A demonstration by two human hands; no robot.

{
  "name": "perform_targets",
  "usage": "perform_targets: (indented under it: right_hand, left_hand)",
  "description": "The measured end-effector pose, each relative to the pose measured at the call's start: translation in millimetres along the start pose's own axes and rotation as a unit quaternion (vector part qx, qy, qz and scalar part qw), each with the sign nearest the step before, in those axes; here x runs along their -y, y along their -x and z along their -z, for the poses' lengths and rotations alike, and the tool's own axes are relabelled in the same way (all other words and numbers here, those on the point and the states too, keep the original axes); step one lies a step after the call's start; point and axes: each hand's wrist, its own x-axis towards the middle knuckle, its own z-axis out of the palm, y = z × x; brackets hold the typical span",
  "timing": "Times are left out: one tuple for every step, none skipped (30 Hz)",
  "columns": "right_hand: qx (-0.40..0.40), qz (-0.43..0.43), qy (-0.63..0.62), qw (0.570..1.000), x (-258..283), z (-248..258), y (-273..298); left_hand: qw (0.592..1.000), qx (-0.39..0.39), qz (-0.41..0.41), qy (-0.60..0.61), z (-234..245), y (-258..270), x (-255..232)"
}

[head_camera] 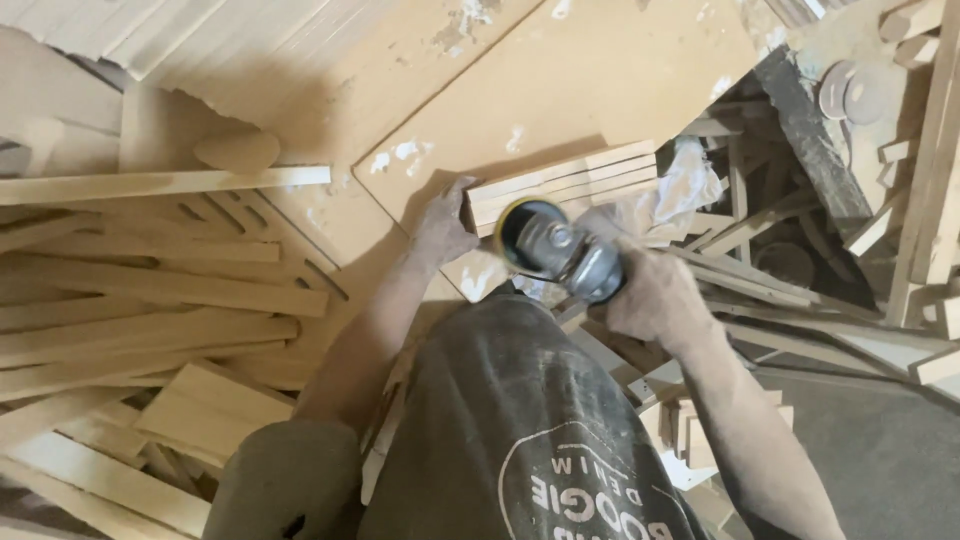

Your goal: Using a handheld orbital sander to smooth the surfaces and edges of small wooden strips on a workbench.

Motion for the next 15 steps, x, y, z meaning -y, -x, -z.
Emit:
perform_targets:
  right_hand:
    - [0.0,-0.034,0.002,0.999,-8.0,0.8,-1.4]
    - [0.0,-0.068,0.006,0.998,-16.3,2.4,-2.9]
    - [-0.001,-0.069,0.005,0.998,-31.2,2.2,-5.0]
    - [-0.011,-0.084,-0.027,0.996,-45.9,1.6,-7.3]
    - [-0.02,-0.099,-0.058,0.993,-60.8,1.2,-9.3]
    - [-0.023,-0.099,-0.061,0.993,-61.4,5.7,0.2]
    - [-0.034,-0.116,-0.102,0.987,-62.2,10.6,10.0]
    - [-0.044,-0.13,-0.142,0.98,-62.1,16.0,18.2]
    - [-0.047,-0.128,-0.145,0.98,-67.2,8.4,25.5]
    - [-0.082,-0.145,-0.224,0.96,-73.0,-0.1,34.0]
    - [-0.116,-0.161,-0.301,0.933,-79.2,-8.4,42.4]
    - [-0.119,-0.162,-0.305,0.931,-85.2,-17.3,49.1]
    - [-0.14,-0.163,-0.361,0.907,-91.4,-26.2,55.7]
    - [-0.165,-0.163,-0.416,0.879,-97.7,-34.5,60.3]
    - [-0.172,-0.163,-0.42,0.876,-103.4,-46.9,62.3]
  left_hand:
    - [1.0,-0.002,0.003,0.02,0.5,-1.5,1.0]
    - [0.999,-0.005,0.006,0.041,0.5,-3.0,1.5]
    - [0.999,-0.004,0.004,0.04,-0.4,-2.2,2.4]
    - [0.999,0.001,0.017,0.044,-0.4,-1.2,3.6]
    - [0.998,0.006,0.03,0.048,-0.6,-0.1,4.4]
    - [0.999,0.006,0.027,0.045,-1.5,-0.6,0.7]
    - [0.999,0.011,0.046,0.027,-2.3,-0.9,-3.4]
    - [0.998,0.013,0.065,0.009,-1.5,-1.5,-6.8]
    - [0.998,0.011,0.063,0.005,2.2,0.0,-14.0]
    - [0.996,-0.003,0.086,0.037,4.9,1.5,-21.7]
    - [0.992,-0.017,0.108,0.069,7.0,3.0,-29.9]
    - [0.992,-0.016,0.104,0.066,10.6,6.0,-38.7]
    - [0.99,-0.047,0.082,0.1,14.0,9.1,-47.8]
    - [0.986,-0.078,0.055,0.136,17.3,7.7,-57.5]
    - [0.987,-0.078,0.047,0.133,29.3,7.3,-86.7]
